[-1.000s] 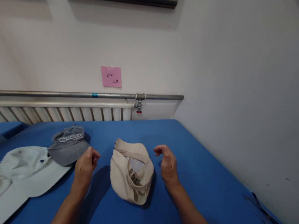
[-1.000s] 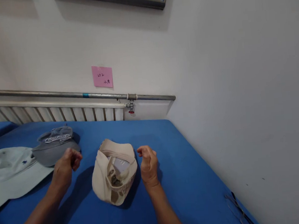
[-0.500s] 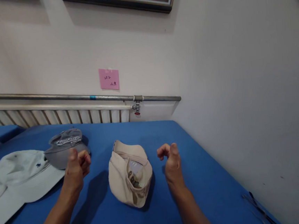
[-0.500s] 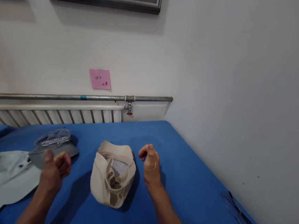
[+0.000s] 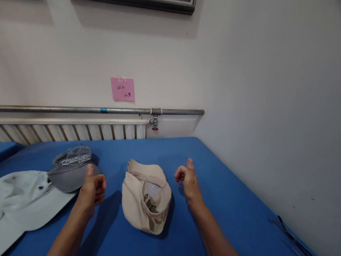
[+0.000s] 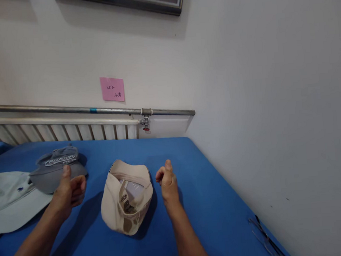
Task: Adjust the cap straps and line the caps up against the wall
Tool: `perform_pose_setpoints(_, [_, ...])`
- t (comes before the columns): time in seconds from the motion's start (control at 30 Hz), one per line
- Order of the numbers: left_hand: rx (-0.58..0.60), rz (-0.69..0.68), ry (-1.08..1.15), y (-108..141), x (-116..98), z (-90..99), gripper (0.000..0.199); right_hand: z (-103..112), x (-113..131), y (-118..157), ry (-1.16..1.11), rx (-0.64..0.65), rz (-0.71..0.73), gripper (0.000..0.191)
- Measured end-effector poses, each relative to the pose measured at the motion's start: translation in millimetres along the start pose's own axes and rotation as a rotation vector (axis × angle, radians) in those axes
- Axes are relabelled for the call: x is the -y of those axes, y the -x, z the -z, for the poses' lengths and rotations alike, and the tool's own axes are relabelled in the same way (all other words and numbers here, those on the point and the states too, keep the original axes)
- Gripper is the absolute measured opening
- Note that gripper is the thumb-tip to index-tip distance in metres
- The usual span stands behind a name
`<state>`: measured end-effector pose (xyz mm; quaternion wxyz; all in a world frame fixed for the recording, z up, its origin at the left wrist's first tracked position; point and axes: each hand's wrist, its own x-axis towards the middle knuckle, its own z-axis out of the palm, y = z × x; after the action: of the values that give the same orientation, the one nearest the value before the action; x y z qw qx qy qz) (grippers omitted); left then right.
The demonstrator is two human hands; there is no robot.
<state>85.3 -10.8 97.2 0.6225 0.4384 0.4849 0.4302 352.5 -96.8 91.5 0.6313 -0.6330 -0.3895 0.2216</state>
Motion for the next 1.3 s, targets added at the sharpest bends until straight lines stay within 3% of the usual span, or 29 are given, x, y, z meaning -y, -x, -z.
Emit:
perform_pose_setpoints(0.77, [-0.006, -0.050, -0.073, -4.7, 10.5, 1.6, 0.072, 1.7, -1.6, -0.4, 0.008, 0.016, -0.042, 0.075])
perform_pose_setpoints(0.83, [-0.082, -0.164, -0.208, -2.5, 11.5, -1.1, 0.064, 2.4, -2.0, -1.6, 0.035, 0.014, -0.053, 0.068])
perform_pose_setpoints(0.93, [-0.161, -0.508, -0.500, 4.0, 14.4, -10.0, 0.039, 2.6, -2.5, -2.1, 0.072, 0.085, -0.007, 0.047])
perform_pose_setpoints(1.0, [-0.089, -0.743, -0.652, 8.1, 18.4, -17.6, 0.030, 1.3, -2.8, -0.7, 0.087, 0.153, 0.037, 0.034])
perform_pose_setpoints(1.07, [0.071, -0.906, -0.762, 10.2, 23.8, -23.9, 0.034, -0.7, -3.3, 2.2, 0.094, 0.211, 0.058, 0.024])
perform_pose_setpoints(1.17, [0.275, -1.007, -0.887, 9.2, 30.1, -26.4, 0.036, -3.4, -4.1, 7.3, 0.096, 0.285, 0.079, 0.013])
perform_pose_setpoints(1.3, [0.327, -1.017, -0.989, 5.5, 27.8, -17.4, 0.034, -3.0, -1.3, 12.1, 0.131, 0.410, 0.180, 0.018])
